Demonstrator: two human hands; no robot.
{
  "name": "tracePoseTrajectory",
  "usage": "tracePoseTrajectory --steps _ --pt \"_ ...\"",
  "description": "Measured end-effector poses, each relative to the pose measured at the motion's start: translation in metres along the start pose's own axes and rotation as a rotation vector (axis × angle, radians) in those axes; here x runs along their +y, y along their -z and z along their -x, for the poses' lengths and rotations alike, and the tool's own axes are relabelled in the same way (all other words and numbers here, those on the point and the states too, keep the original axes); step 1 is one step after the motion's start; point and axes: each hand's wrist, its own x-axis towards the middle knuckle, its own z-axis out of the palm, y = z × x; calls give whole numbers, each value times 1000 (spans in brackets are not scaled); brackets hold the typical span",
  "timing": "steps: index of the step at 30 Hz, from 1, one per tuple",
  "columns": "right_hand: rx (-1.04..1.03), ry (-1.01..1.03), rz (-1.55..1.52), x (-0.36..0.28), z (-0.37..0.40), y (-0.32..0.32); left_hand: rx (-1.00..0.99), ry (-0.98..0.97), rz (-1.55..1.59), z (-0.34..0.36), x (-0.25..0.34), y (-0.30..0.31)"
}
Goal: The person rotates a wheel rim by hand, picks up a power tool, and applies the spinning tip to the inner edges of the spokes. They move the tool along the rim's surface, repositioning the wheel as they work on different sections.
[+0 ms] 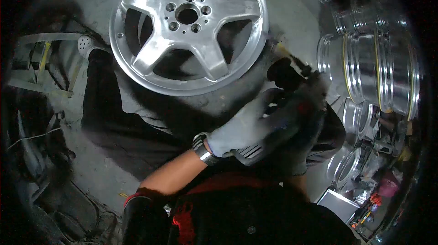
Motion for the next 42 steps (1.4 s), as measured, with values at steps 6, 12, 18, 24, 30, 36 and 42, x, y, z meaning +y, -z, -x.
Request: tracePoseTrajectory --steps 6,12,18,24,30,36,42 --pt "55 165 -119 -20 -8 13 -64 -71 -226 8 19 -9" --pt "-328 109 -176 -28 2 24 -48 -159 -494 30 17 -13" --pt "-279 -179 42 11 11 85 10 -150 -524 58 12 -19" --pt "-382 -46 158 -59 32 -14 63 -96 -458 76 15 21" --pt "-616 201 -213 -64 31 2 1460 -211 -173 83 -46 129" --pt "-630 256 -226 -84 46 -8 1502 33 30 70 -105 144" --pt "-771 242 -264 -84 25 -29 1397 399 -162 54 -135 166"
